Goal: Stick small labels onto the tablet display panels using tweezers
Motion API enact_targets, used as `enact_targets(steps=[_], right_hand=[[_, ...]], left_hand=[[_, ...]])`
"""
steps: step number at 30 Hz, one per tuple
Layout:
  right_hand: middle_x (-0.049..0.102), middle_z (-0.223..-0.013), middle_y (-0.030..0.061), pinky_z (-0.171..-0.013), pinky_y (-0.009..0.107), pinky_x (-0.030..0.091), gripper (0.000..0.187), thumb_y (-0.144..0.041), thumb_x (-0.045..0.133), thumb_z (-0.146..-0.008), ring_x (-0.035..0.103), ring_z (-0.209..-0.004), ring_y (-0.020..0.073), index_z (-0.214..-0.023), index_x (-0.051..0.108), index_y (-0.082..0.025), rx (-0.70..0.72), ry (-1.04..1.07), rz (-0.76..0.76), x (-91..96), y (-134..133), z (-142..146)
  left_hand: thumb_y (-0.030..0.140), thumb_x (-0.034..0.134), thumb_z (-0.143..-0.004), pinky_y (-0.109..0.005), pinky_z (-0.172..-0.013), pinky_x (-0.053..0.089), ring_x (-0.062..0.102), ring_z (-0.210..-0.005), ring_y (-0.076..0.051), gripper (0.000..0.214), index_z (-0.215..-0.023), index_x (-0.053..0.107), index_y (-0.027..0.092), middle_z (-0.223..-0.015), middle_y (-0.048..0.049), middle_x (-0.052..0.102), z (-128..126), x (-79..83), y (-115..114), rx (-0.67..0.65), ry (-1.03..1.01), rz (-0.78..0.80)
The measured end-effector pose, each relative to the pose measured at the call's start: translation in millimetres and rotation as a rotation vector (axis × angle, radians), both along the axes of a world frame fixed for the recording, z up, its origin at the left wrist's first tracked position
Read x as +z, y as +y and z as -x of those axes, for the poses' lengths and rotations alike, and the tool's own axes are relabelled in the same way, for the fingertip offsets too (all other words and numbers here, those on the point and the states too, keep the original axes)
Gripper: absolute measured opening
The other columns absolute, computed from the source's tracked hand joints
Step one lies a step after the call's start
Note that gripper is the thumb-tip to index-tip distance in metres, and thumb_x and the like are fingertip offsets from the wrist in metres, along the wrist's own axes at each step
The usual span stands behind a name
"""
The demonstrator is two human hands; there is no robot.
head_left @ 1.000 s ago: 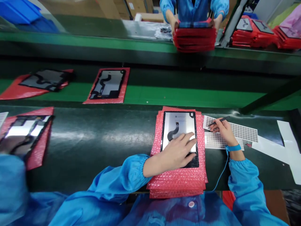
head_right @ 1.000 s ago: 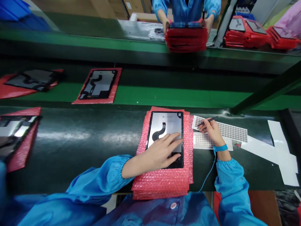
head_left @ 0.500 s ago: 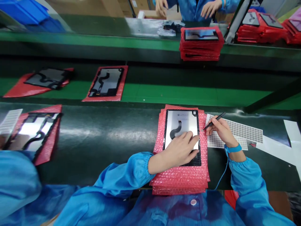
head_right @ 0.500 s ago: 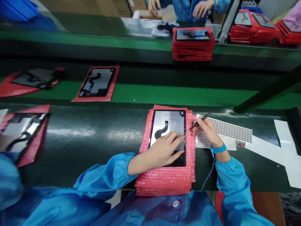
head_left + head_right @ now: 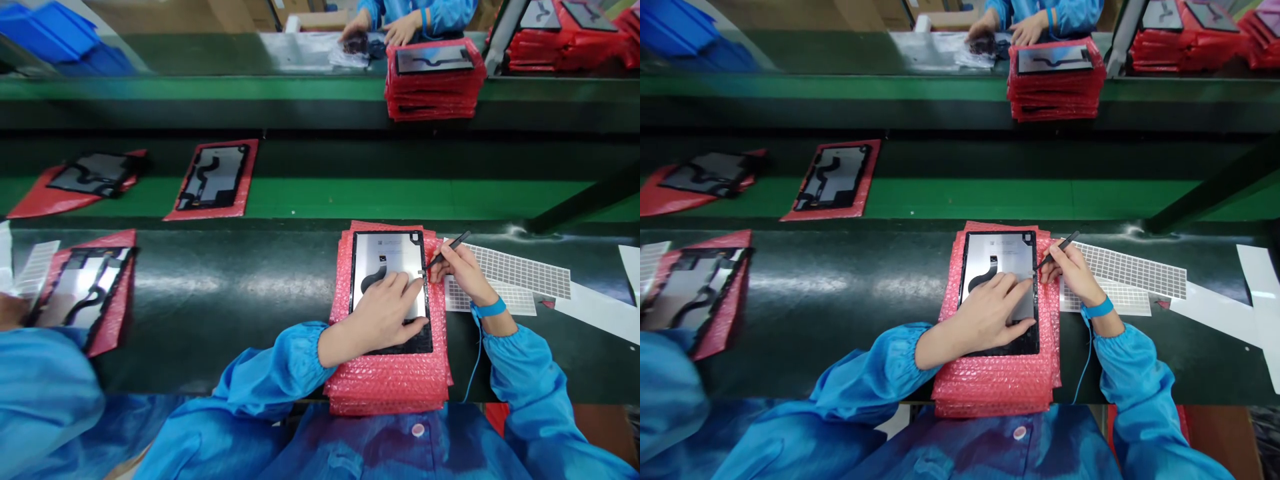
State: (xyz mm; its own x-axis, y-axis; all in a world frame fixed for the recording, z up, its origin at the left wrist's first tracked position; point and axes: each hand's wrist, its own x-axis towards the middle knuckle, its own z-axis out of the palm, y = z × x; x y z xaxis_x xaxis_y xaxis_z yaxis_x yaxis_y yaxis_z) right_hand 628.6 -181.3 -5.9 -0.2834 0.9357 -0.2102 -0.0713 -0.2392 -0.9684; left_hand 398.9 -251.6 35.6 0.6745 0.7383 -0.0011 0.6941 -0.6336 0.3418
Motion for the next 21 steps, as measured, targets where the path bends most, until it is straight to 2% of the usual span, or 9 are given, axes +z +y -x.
enact_targets(steps=[11, 21], right_hand=[[0.074, -0.065, -0.0008, -0.047, 0.023, 0.057, 0.054, -0.075, 0.078, -0.089, 0.074, -0.052, 0.0162, -0.096, 0.061, -0.023, -0.003, 0.038, 0.002, -1.8, -0.7, 0.4], [0.075, -0.066, -0.0008, -0.048, 0.021, 0.058, 0.053, -0.073, 0.079, -0.089, 0.074, -0.052, 0.0151, -0.096, 0.062, -0.023, -0.011, 0.066, 0.006, -3.0, -1.9, 0.4]], left_hand=[[0.055, 0.061, -0.102, -0.052, -0.090, 0.061, 0.062, -0.111, -0.036, 0.065, -0.146, 0.054, 0.008, -0.123, -0.0184, 0.065, -0.3, 0.7, -0.3, 0.008, 0.013, 0.003], [0.056, 0.063, -0.099, -0.052, -0.094, 0.061, 0.063, -0.113, -0.037, 0.080, -0.157, 0.046, 0.003, -0.126, -0.0198, 0.065, -4.4, 9.5, 3.6, 0.008, 0.077, 0.034]])
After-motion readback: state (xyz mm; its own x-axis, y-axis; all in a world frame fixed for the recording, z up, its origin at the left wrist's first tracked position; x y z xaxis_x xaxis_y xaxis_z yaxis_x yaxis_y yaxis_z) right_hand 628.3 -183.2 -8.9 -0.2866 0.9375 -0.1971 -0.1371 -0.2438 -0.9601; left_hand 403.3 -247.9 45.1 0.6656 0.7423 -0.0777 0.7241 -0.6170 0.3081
